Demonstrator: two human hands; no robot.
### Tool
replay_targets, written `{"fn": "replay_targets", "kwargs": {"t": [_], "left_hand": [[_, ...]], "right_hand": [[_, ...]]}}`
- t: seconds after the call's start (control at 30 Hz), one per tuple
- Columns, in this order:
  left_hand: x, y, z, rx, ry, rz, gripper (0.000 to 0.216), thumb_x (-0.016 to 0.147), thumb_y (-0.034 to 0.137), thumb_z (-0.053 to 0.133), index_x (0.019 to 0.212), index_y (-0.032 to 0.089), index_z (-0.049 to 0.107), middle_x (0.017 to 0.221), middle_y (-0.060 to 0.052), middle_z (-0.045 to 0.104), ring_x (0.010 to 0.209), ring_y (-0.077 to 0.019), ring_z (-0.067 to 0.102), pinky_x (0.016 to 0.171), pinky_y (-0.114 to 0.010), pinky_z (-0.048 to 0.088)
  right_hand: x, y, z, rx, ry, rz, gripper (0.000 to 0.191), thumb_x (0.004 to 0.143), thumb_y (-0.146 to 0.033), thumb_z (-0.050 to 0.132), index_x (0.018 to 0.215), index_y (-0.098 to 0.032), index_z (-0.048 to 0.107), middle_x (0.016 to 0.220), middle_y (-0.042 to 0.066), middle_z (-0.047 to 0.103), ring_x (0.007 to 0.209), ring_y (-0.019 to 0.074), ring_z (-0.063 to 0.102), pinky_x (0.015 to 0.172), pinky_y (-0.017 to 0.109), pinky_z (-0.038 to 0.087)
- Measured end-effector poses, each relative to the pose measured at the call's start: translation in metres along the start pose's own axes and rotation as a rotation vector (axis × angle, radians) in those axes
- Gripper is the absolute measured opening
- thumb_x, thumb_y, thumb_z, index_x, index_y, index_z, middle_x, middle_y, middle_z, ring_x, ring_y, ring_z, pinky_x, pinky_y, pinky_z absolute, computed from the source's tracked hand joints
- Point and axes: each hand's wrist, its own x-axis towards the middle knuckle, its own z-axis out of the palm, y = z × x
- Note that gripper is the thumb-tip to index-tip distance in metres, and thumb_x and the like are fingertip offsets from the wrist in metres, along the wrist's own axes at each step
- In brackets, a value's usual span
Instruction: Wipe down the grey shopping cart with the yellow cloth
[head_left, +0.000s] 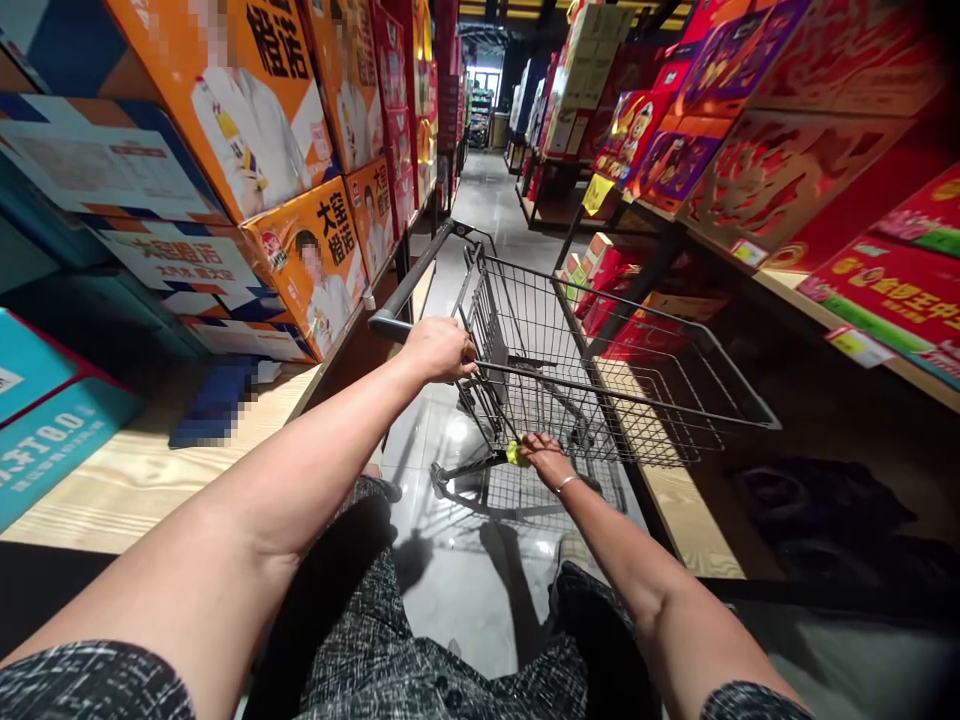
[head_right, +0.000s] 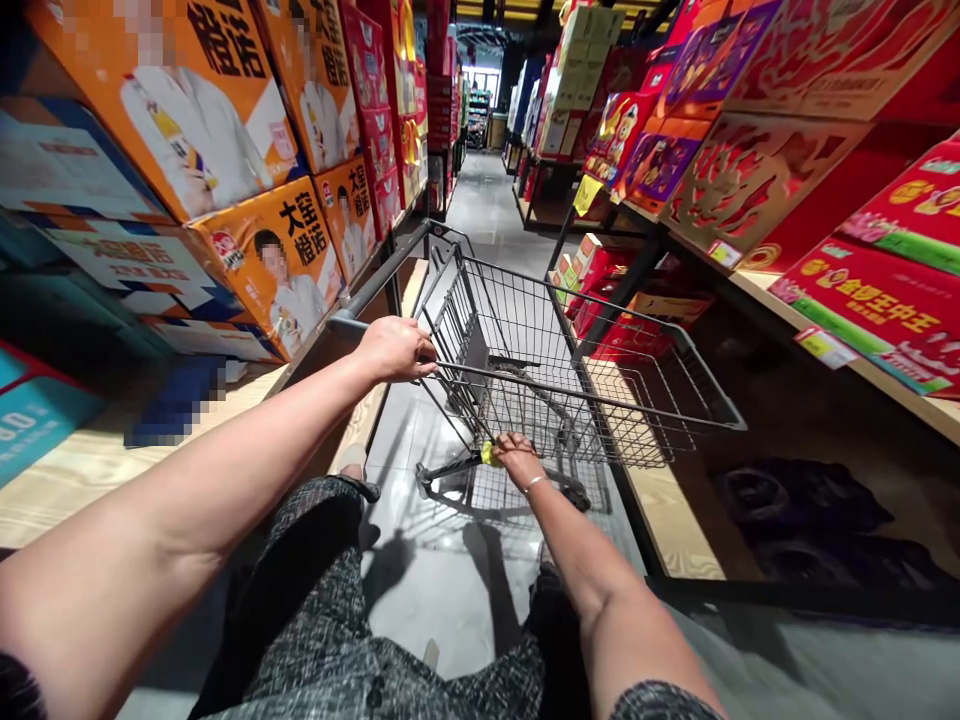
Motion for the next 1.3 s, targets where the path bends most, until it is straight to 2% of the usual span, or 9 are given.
{"fn": "replay_targets", "kwargs": {"t": [0.17,0.33,0.47,0.63,0.8,0.87,0.97,1.17,1.3], "left_hand": [[0.010,0.001,-0.007,0.028,-0.062,-0.061,0.028,0.089,0.044,0.059,0.093,0.026,0.080,0.093,-0.005,0.076,0.094,-0.0250,0.066,0.078,-0.032,0.044],[0.021,0.028,-0.015,0.098,-0.154,-0.019,0.022,0.086,0.023,0.060,0.100,0.017,0.077,0.102,-0.012,0.077,0.103,-0.0296,0.068,0.082,-0.035,0.044],[0.021,0.044,0.003,0.015,-0.052,0.082,0.032,0.086,0.026,0.059,0.116,0.023,0.070,0.115,-0.008,0.075,0.108,-0.0278,0.067,0.088,-0.038,0.043],[0.020,0.039,0.022,-0.050,0.016,0.077,0.028,0.087,0.038,0.059,0.111,0.025,0.069,0.113,-0.005,0.075,0.105,-0.0248,0.068,0.091,-0.037,0.040],[0.025,0.032,0.023,-0.022,0.006,0.040,0.026,0.091,0.043,0.056,0.103,0.024,0.068,0.108,-0.003,0.078,0.099,-0.0242,0.071,0.090,-0.039,0.039],[0.028,0.031,0.023,-0.013,0.001,0.037,0.025,0.091,0.042,0.055,0.101,0.022,0.067,0.104,-0.004,0.078,0.095,-0.0244,0.072,0.091,-0.041,0.039],[0.034,0.033,0.025,-0.003,-0.041,-0.009,0.025,0.092,0.040,0.054,0.104,0.022,0.066,0.095,-0.006,0.078,0.091,-0.0265,0.073,0.088,-0.042,0.041],[0.036,0.048,0.032,-0.056,-0.092,0.011,0.054,0.091,0.052,0.059,0.139,0.027,0.053,0.120,-0.012,0.071,0.108,-0.0323,0.068,0.087,-0.041,0.045],[0.030,0.052,0.034,-0.102,-0.066,0.006,0.064,0.090,0.049,0.063,0.148,0.026,0.046,0.133,-0.013,0.062,0.124,-0.0332,0.058,0.101,-0.042,0.040]], "right_hand": [[0.048,0.001,-0.064,-0.045,0.039,-0.077,0.033,0.097,-0.018,0.052,0.118,-0.032,0.073,0.124,0.006,0.068,0.122,0.0226,0.052,0.108,0.045,0.044],[0.071,-0.006,-0.101,-0.082,0.218,0.003,0.032,0.098,-0.022,0.052,0.116,-0.036,0.074,0.125,0.005,0.066,0.129,0.0247,0.047,0.115,0.049,0.037],[0.042,0.006,-0.063,-0.080,0.105,0.057,0.029,0.097,-0.021,0.053,0.108,-0.037,0.076,0.123,0.004,0.068,0.121,0.0252,0.049,0.108,0.050,0.037],[-0.005,0.032,-0.001,-0.052,-0.122,0.226,0.024,0.088,-0.017,0.057,0.094,-0.032,0.076,0.114,0.005,0.067,0.107,0.0253,0.052,0.098,0.047,0.041],[-0.025,0.038,0.018,-0.011,-0.186,0.259,0.017,0.079,-0.014,0.063,0.071,-0.027,0.070,0.083,0.005,0.063,0.087,0.0215,0.054,0.085,0.038,0.046],[-0.023,0.032,0.009,0.005,-0.183,0.203,0.019,0.078,-0.010,0.062,0.074,-0.026,0.071,0.086,0.005,0.066,0.088,0.0211,0.055,0.084,0.037,0.046],[-0.005,0.015,-0.026,0.012,-0.128,0.095,0.034,0.083,-0.009,0.056,0.101,-0.030,0.076,0.114,0.005,0.069,0.108,0.0239,0.054,0.094,0.041,0.047],[0.065,-0.018,-0.111,-0.109,0.343,0.058,0.052,0.093,-0.014,0.049,0.142,-0.027,0.057,0.147,0.012,0.050,0.136,0.0295,0.042,0.114,0.052,0.038],[0.090,-0.018,-0.118,-0.196,0.224,0.168,0.054,0.091,-0.007,0.040,0.140,-0.021,0.059,0.145,0.015,0.053,0.130,0.0298,0.046,0.108,0.050,0.041]]}}
